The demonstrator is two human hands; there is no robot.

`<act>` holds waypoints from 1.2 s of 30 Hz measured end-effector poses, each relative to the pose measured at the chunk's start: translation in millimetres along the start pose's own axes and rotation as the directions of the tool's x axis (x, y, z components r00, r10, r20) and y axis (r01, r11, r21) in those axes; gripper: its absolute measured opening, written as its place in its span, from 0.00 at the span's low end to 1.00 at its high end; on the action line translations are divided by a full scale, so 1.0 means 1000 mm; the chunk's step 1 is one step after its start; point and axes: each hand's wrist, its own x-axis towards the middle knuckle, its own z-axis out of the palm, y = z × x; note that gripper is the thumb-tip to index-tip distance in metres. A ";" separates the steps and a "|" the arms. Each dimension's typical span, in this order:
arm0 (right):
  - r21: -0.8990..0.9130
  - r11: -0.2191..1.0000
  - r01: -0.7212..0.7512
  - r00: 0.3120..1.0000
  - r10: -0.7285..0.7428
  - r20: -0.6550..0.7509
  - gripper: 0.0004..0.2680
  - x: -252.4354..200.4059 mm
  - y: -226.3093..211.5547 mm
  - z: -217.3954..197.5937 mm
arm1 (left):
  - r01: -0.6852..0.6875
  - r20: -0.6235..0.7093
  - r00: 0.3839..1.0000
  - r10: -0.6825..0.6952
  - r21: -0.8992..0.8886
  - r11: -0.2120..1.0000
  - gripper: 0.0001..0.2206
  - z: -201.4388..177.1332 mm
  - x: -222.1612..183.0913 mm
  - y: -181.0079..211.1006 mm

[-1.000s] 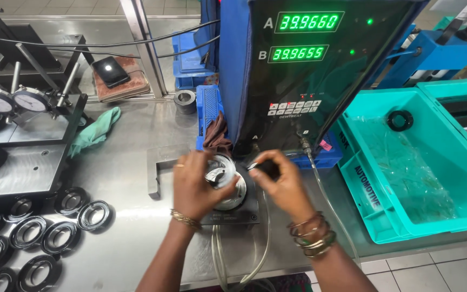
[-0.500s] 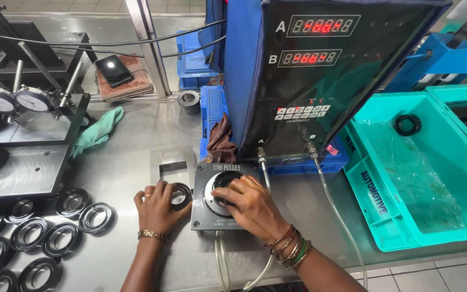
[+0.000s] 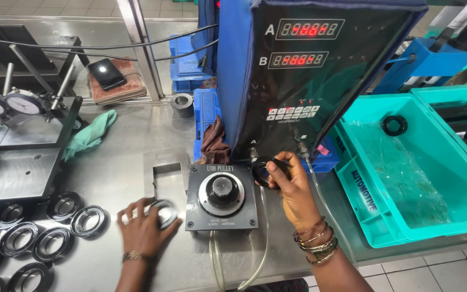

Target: Measuring the dimensions of metal rings using an industrial digital measuring station and dial gauges.

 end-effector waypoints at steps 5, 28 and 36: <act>0.006 0.999 -0.038 0.998 0.038 -0.046 0.11 -0.006 -0.008 -0.001 | 0.149 -0.030 0.989 -0.146 0.123 0.981 0.29 0.029 -0.024 -0.062; -0.591 0.574 0.566 0.824 -0.412 0.389 0.12 0.000 0.023 0.049 | -0.641 -0.752 0.635 0.177 -0.385 0.663 0.30 -0.118 0.029 0.099; -0.650 0.233 0.723 0.690 -0.234 0.684 0.16 -0.010 0.013 0.058 | -0.248 -0.545 0.838 -0.028 -0.426 0.870 0.27 -0.009 0.034 0.014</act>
